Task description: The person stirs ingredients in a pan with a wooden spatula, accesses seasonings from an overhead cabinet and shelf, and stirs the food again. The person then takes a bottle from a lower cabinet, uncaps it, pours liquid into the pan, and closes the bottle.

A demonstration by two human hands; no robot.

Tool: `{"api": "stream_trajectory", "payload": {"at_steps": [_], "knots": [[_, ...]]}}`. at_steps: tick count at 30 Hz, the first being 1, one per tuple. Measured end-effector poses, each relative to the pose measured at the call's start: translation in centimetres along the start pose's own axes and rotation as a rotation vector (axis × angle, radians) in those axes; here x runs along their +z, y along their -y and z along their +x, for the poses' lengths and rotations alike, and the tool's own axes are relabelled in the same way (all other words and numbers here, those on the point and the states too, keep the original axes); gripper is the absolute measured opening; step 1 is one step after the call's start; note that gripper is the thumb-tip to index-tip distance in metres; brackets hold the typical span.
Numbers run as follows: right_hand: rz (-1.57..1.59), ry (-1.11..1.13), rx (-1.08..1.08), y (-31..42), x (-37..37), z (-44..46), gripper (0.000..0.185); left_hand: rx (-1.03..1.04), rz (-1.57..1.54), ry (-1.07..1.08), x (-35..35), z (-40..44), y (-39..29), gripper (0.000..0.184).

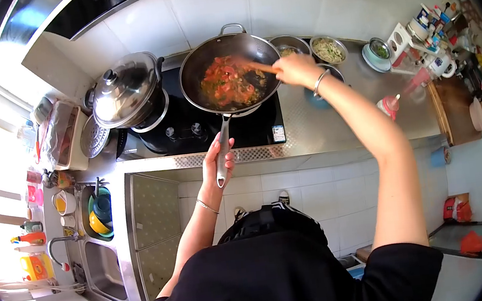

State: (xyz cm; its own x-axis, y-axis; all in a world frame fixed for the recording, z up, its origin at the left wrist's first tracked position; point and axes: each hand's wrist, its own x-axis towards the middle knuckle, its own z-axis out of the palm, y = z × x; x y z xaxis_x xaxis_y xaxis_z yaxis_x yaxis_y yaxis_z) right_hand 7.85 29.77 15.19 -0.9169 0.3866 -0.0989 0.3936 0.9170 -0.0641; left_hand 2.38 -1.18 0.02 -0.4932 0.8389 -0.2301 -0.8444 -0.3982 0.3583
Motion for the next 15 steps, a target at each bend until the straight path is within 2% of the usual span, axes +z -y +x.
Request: {"api": "stream_trajectory", "payload": {"at_steps": [3,4,6,8,10,12,15], "knots": [[0.087,0.017,0.015,0.5,4.4,-2.0,0.025,-0.006,0.012,-0.007,0.1,0.0,-0.2,0.045],[0.084,0.032,-0.009,0.9,3.6,-3.2,0.028,-0.009,0.021,-0.007,0.1,0.0,-0.4,0.045],[0.214,0.114,0.082,1.1,1.4,-5.9,0.033,-0.009,0.014,0.013,0.1,0.0,-0.3,0.045],[0.410,0.075,0.114,0.1,2.4,-7.8,0.039,-0.005,0.007,0.030,0.1,0.1,-0.2,0.044],[0.841,-0.020,0.050,-1.0,6.4,-9.1,0.044,-0.008,0.022,0.005,0.1,0.1,-0.3,0.044],[1.238,0.072,0.183,0.3,7.8,-10.7,0.045,-0.005,0.047,-0.017,0.4,0.0,-0.3,0.045],[1.546,0.050,0.235,2.4,9.7,-12.6,0.046,-0.002,0.066,-0.033,0.8,-0.2,-0.3,0.045]]}}
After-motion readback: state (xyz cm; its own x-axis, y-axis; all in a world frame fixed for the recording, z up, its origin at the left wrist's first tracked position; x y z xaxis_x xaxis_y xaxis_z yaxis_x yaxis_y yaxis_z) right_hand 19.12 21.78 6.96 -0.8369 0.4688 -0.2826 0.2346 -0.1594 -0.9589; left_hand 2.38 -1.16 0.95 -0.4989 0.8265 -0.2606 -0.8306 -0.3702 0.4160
